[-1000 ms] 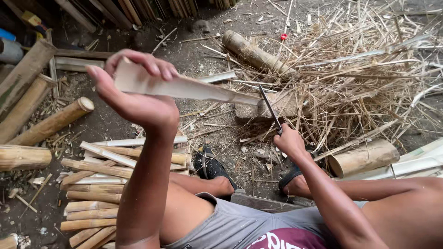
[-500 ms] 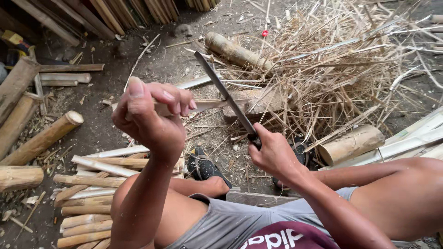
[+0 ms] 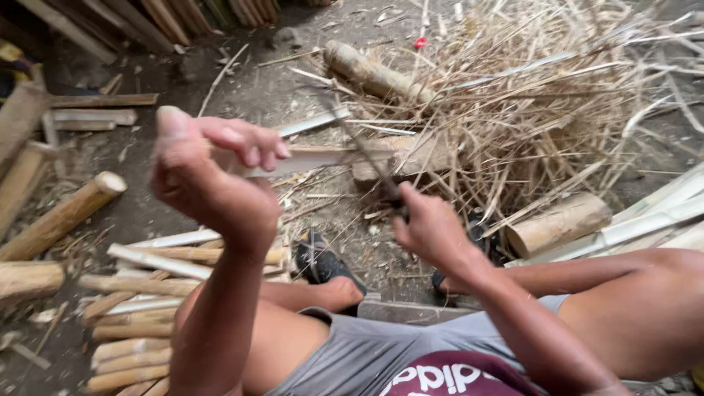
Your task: The person uses a knife to shave and shape a piece of bamboo, then measures and cuts it with a hand saw. The person works while sitting on the ground in a cluttered workshop area.
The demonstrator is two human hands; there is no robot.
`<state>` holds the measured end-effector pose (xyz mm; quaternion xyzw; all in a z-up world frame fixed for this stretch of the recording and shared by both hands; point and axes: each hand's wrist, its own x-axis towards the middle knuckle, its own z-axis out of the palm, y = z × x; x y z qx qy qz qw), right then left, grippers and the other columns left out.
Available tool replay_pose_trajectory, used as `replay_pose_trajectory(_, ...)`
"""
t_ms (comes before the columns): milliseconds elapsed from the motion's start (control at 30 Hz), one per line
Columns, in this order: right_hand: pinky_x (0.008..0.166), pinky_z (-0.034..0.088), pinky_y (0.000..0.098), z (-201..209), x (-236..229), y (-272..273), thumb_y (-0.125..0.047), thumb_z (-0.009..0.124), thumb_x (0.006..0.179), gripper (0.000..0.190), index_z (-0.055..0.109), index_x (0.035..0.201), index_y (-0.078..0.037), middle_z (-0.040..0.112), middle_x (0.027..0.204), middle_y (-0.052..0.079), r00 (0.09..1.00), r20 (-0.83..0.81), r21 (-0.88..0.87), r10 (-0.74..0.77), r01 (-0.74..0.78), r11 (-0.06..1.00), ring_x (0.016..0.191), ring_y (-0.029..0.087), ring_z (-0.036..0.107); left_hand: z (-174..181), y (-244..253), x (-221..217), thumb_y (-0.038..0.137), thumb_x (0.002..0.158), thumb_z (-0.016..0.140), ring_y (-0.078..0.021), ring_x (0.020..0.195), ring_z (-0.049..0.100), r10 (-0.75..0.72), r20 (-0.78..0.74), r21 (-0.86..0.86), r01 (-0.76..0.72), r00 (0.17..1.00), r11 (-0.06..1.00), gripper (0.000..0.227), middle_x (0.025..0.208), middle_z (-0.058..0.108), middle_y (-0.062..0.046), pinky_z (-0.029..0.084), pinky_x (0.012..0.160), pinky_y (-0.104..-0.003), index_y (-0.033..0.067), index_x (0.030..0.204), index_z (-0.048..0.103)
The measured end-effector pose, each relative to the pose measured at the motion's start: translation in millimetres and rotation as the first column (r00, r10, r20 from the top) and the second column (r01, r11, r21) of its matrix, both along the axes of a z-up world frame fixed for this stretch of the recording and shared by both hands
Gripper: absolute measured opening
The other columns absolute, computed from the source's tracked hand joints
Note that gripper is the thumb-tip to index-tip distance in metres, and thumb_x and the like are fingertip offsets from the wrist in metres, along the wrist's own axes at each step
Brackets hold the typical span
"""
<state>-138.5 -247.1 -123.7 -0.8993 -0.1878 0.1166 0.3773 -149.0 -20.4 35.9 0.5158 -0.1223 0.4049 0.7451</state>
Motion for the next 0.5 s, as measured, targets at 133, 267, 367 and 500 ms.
replay_pose_trajectory(133,0.051,0.052,0.0468,-43.5,-10.4,-5.1,-0.005,0.067,0.088,0.015,0.054,0.095,-0.003,0.066,0.069,0.017,0.952,0.305,0.147,0.038,-0.086,0.985,0.056,0.032,0.067,-1.5,10.8,0.0,0.031,0.119,0.048,-0.0240,0.045,0.045,-0.006,-0.058,-0.047,0.003,0.998,0.999,0.054,0.057,0.044,-0.013,0.047,0.048,-0.042,-0.0025,0.078,0.048)
replay_pose_trajectory(267,0.057,0.057,0.0495,-99.0,48.1,-6.2,-0.008,0.060,0.088,0.031,0.052,0.118,-0.001,0.068,0.078,0.019,0.953,-0.187,-0.412,-0.237,0.143,0.900,0.068,0.034,0.069,3.4,24.3,0.9,0.027,0.117,0.058,-0.0217,0.042,0.044,0.074,-0.059,-0.044,-0.077,0.995,0.996,0.051,0.056,0.042,-0.010,0.046,0.046,-0.041,0.0004,0.075,0.048)
replay_pose_trajectory(367,0.076,0.053,0.0520,-116.1,76.0,-14.7,-0.018,0.068,0.086,0.033,0.058,0.112,0.001,0.068,0.086,0.026,0.982,-0.067,-0.394,-0.176,0.136,0.909,0.082,0.042,0.066,7.6,26.1,15.1,0.024,0.115,0.064,-0.0217,0.042,0.046,0.173,-0.070,-0.034,-0.175,0.983,0.984,0.053,0.055,0.044,-0.009,0.046,0.044,-0.041,0.0007,0.070,0.048)
replay_pose_trajectory(500,0.068,0.056,0.0517,-68.5,43.0,-3.5,-0.015,0.056,0.094,0.032,0.054,0.124,-0.006,0.072,0.078,0.026,0.908,-0.358,-0.274,-0.219,0.122,0.954,0.074,0.042,0.073,2.5,19.3,8.6,0.025,0.112,0.063,-0.0204,0.043,0.048,0.219,-0.079,0.012,-0.219,0.972,0.976,0.050,0.055,0.046,-0.009,0.048,0.043,-0.040,0.0006,0.072,0.049)
